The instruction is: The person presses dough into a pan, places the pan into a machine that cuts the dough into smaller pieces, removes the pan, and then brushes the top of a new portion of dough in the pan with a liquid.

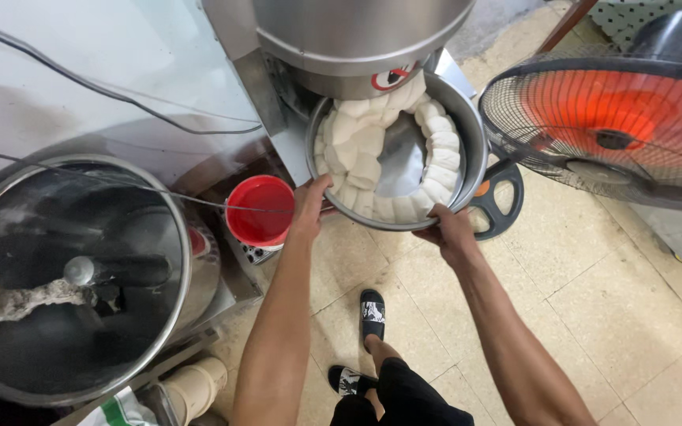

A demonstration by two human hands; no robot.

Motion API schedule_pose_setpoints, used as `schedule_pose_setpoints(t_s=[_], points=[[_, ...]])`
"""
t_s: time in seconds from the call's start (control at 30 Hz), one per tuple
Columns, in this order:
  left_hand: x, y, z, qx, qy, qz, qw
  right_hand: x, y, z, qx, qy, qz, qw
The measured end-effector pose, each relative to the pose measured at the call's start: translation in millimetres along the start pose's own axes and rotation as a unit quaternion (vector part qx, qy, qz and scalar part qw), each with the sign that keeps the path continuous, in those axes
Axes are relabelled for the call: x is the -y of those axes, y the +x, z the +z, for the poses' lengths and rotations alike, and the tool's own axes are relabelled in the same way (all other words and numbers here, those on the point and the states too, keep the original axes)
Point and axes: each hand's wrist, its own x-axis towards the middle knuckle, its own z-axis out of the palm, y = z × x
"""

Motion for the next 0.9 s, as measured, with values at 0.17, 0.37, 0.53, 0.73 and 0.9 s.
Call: schedule_pose_setpoints(t_s=[0.17, 0.37, 0.53, 0.73, 0.9], points=[[-3, -20, -5, -0.002, 0.012, -0.003, 1.000, -11, -36, 11, -0.049, 0.006, 0.011, 0.999], [17, -48, -23, -0.014, 0.036, -0.021, 0.999, -23, -83, 8, -0.043, 0.033, -0.021, 0.998], [52, -82, -26, -0.019, 0.028, -0.041, 0.999, -38, -114, -13, -0.063, -0.001, 0.004, 0.998], [88, -167, -36, -0.048, 0.017, -0.051, 0.997, -76, -164, -52, -0.037, -0.028, -0.015, 0.999], [95, -223, -41, -0.076, -0.196, -0.009, 0.978, -80, -204, -64, 0.038, -0.059, -0.059, 0.996]])
